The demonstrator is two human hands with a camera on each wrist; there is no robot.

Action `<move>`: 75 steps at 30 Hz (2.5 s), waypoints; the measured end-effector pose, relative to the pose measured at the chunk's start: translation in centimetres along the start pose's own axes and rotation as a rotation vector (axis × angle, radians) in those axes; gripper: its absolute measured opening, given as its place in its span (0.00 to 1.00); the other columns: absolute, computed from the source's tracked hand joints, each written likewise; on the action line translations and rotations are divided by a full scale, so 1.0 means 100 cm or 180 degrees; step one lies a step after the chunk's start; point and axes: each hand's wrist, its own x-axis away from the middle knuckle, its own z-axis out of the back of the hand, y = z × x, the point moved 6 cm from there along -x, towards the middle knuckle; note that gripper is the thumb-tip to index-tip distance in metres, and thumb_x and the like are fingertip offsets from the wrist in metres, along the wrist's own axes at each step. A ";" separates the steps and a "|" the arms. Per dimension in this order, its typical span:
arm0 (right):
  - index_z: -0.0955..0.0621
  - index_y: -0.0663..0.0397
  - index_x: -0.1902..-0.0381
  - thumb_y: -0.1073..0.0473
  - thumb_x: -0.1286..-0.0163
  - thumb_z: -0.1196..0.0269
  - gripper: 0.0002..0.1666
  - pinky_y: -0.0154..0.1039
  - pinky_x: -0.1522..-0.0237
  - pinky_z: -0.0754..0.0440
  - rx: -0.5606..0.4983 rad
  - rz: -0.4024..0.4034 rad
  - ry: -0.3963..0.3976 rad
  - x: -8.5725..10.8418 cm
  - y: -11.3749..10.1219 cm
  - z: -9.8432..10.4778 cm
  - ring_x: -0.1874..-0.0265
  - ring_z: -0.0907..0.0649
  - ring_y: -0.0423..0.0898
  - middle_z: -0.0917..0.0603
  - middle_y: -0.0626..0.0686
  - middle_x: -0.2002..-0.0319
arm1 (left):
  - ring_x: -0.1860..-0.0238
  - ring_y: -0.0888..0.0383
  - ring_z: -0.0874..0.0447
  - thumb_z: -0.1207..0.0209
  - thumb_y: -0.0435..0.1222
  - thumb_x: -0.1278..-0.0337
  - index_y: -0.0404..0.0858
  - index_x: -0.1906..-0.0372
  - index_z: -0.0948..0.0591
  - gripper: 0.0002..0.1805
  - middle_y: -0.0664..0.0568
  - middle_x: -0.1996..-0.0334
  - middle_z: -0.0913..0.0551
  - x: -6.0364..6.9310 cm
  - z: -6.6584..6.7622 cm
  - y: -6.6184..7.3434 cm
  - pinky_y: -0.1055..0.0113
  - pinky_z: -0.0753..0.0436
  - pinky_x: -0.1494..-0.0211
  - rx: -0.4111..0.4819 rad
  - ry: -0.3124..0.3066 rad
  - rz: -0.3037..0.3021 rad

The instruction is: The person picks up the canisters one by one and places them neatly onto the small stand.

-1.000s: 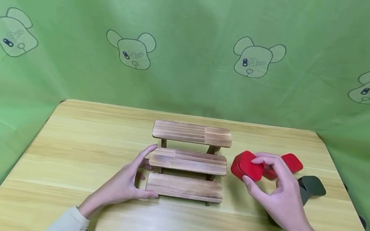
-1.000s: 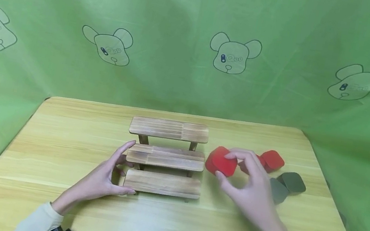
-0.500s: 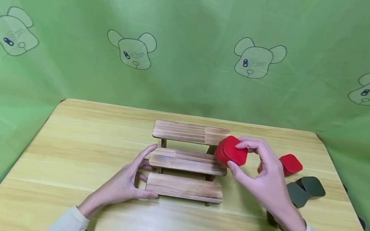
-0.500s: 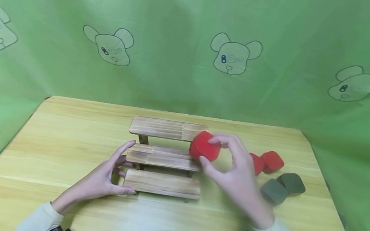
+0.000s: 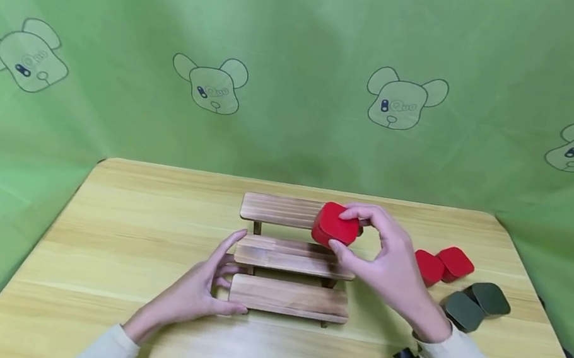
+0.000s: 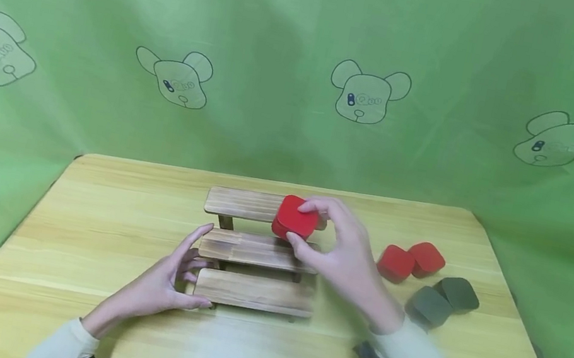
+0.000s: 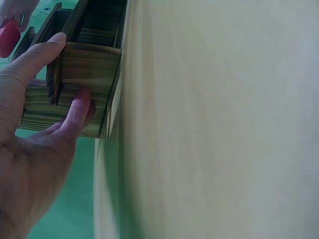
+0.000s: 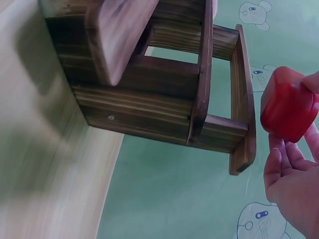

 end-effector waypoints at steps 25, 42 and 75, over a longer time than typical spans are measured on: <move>0.17 0.46 0.42 0.61 0.33 0.20 0.25 0.50 0.37 0.18 0.0027 -0.0004 -0.0347 -0.040 -0.006 -0.049 0.38 0.18 0.47 0.15 0.47 0.36 | 0.35 0.43 0.16 0.14 0.36 0.53 0.70 0.11 0.57 0.77 0.29 0.28 0.25 0.003 0.002 0.006 0.58 0.13 0.36 -0.0142 0.0006 -0.0066; 0.20 0.48 0.35 0.56 0.29 0.21 0.29 0.52 0.39 0.15 -0.0051 -0.0287 -0.0644 -0.054 -0.004 -0.064 0.42 0.14 0.48 0.15 0.51 0.35 | 0.38 0.45 0.14 0.14 0.38 0.52 0.69 0.10 0.59 0.77 0.30 0.29 0.23 0.000 0.000 0.004 0.58 0.12 0.38 -0.0243 0.0008 -0.0113; 0.26 0.55 0.25 0.63 0.30 0.23 0.39 0.39 0.28 0.25 0.0043 -0.0169 -0.0211 -0.014 0.008 -0.019 0.32 0.21 0.50 0.23 0.48 0.27 | 0.37 0.46 0.14 0.14 0.40 0.50 0.69 0.10 0.59 0.76 0.35 0.30 0.20 0.001 0.001 0.001 0.58 0.11 0.39 -0.0208 -0.0014 -0.0107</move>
